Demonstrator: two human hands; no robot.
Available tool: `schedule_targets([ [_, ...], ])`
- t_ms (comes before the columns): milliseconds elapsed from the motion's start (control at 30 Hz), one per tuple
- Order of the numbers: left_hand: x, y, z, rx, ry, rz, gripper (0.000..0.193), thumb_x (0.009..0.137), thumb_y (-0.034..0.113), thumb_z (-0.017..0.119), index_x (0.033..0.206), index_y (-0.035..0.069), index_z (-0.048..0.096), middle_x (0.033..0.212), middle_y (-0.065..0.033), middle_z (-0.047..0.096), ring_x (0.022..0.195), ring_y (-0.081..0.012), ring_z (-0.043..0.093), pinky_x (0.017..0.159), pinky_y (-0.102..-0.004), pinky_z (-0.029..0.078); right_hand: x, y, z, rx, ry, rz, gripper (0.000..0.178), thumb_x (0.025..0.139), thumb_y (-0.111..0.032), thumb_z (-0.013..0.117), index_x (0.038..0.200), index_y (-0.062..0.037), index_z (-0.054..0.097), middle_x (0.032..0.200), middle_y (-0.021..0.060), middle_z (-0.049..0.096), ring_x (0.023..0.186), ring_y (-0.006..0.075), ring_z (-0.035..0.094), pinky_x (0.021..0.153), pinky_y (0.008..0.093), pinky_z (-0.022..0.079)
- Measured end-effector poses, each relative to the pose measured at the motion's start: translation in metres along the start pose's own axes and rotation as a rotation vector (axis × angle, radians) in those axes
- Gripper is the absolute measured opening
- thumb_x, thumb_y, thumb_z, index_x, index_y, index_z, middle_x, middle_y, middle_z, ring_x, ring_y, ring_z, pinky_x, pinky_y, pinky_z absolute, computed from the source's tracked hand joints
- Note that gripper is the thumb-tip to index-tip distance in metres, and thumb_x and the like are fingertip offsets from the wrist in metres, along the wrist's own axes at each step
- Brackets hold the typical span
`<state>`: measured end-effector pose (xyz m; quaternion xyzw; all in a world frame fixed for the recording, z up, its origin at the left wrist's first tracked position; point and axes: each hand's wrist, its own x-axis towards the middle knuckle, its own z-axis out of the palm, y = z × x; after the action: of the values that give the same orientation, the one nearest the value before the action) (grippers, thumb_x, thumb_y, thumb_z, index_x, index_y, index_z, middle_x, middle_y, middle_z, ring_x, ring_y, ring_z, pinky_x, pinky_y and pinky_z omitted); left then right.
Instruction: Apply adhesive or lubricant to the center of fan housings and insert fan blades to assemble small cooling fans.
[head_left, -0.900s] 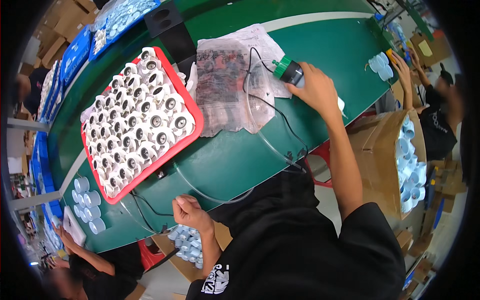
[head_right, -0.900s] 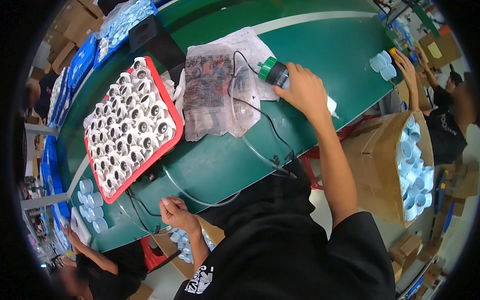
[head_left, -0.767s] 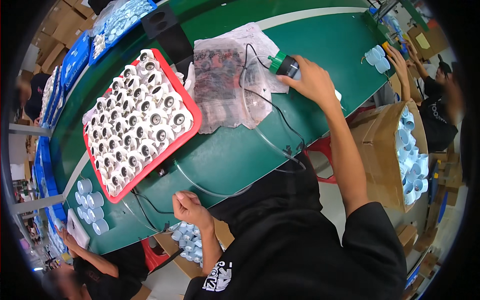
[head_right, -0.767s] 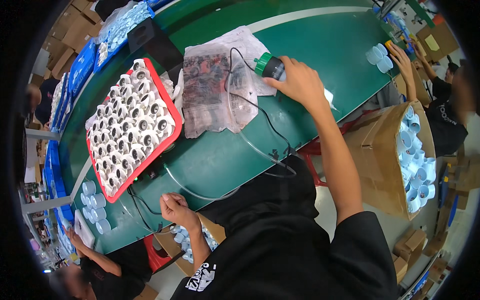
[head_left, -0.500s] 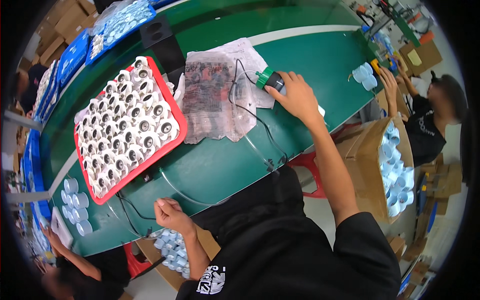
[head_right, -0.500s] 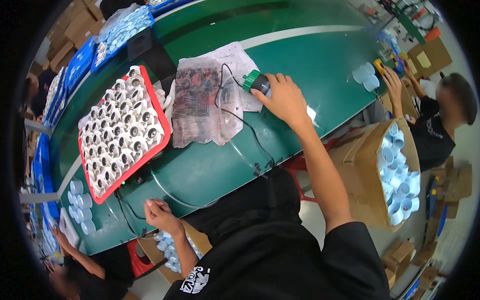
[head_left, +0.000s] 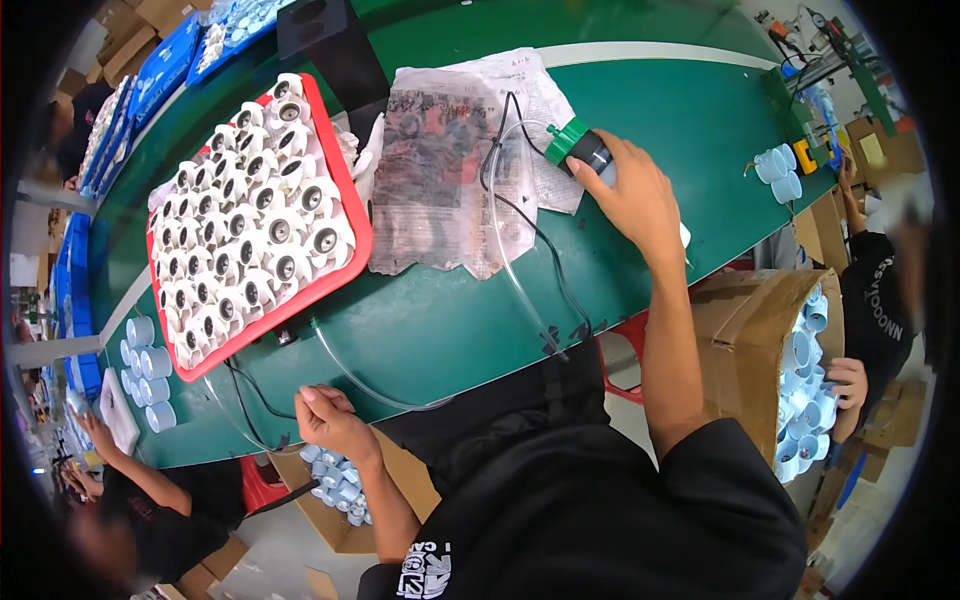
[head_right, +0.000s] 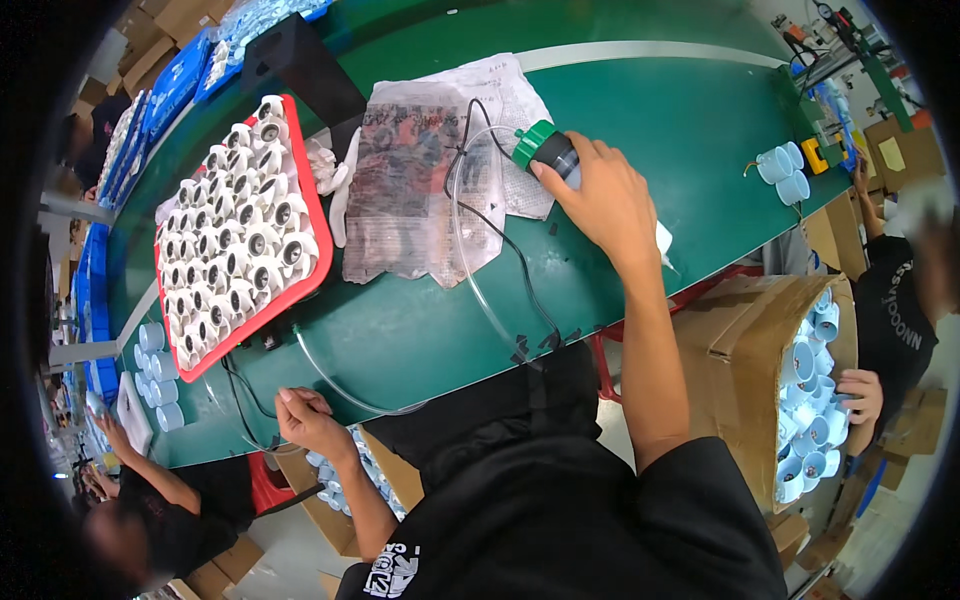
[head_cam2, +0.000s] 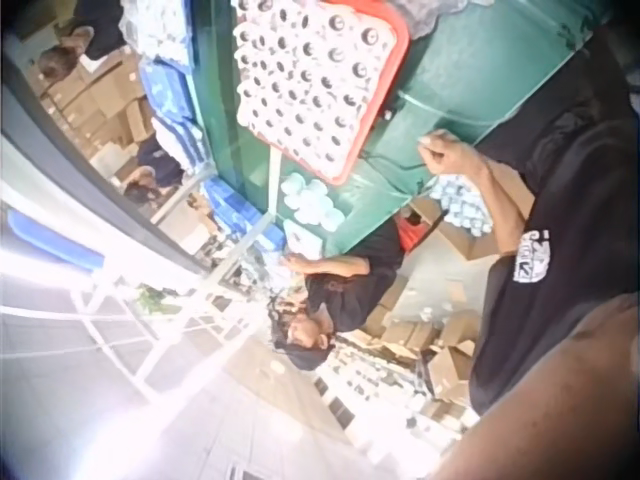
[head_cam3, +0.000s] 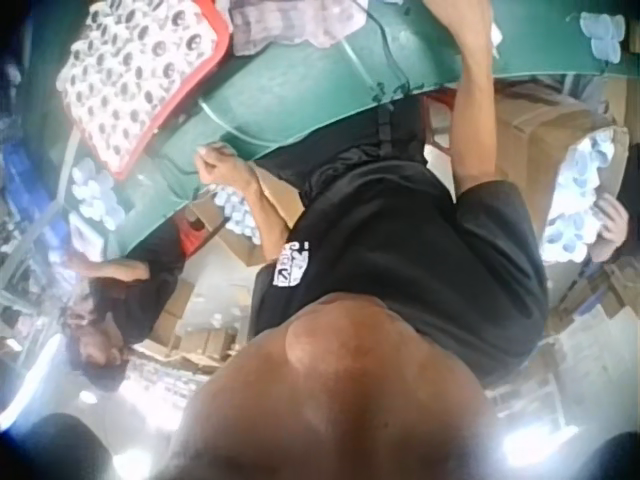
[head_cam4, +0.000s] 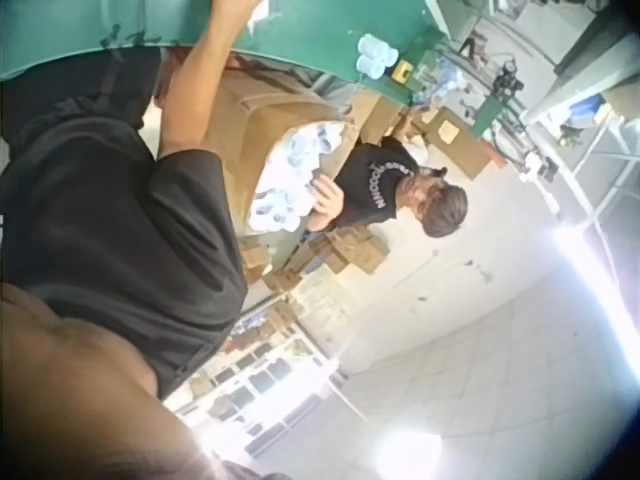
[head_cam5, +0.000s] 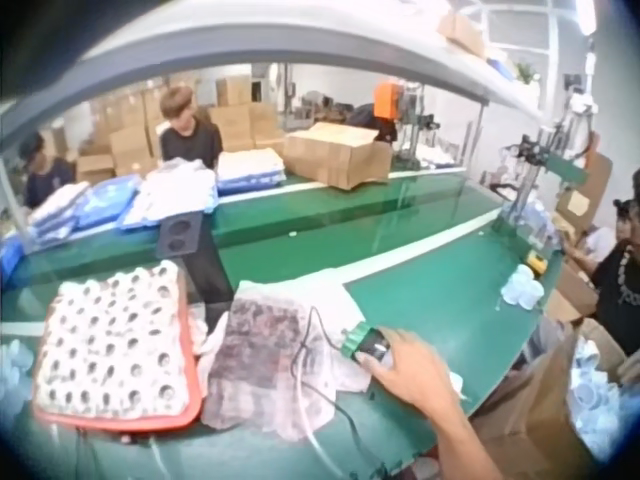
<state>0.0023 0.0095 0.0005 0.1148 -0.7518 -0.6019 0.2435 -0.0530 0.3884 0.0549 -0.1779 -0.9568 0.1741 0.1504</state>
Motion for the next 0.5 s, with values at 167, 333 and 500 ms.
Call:
schedule_targets([
  [167, 0.001, 0.003, 0.003, 0.016, -0.009, -0.017, 0.042, 0.106, 0.023, 0.045, 0.068, 0.005, 0.042, 0.060, -0.0020, 0.044, 0.051, -0.0066, 0.036, 0.047, -0.0224, 0.028, 0.000, 0.003, -0.004, 0.070, 0.106, -0.113, 0.047, 0.083, -0.033, 0.072, 0.121, -0.0074, 0.063, 0.108, 0.0131, 0.063, 0.100, 0.0335, 0.060, 0.086, 0.0427, 0.049],
  [333, 0.001, 0.001, -0.003, 0.030, -0.064, -0.028, 0.042, 0.106, 0.022, 0.044, 0.068, 0.004, 0.041, 0.060, -0.0025, 0.044, 0.051, -0.0072, 0.037, 0.048, -0.0230, 0.029, -0.001, -0.004, -0.007, 0.046, 0.199, -0.389, 0.043, 0.076, -0.011, 0.077, 0.117, -0.0121, 0.065, 0.109, 0.0078, 0.060, 0.103, 0.0295, 0.055, 0.089, 0.0392, 0.046],
  [500, -0.001, 0.000, -0.004, 0.050, -0.073, -0.026, 0.043, 0.106, 0.022, 0.045, 0.067, 0.004, 0.042, 0.059, -0.0038, 0.045, 0.052, -0.0082, 0.039, 0.050, -0.0237, 0.030, 0.004, -0.006, 0.009, 0.140, 0.147, -0.430, 0.014, 0.076, -0.004, 0.075, 0.090, -0.0066, 0.071, 0.103, 0.0068, 0.059, 0.096, 0.0272, 0.054, 0.084, 0.0382, 0.045],
])
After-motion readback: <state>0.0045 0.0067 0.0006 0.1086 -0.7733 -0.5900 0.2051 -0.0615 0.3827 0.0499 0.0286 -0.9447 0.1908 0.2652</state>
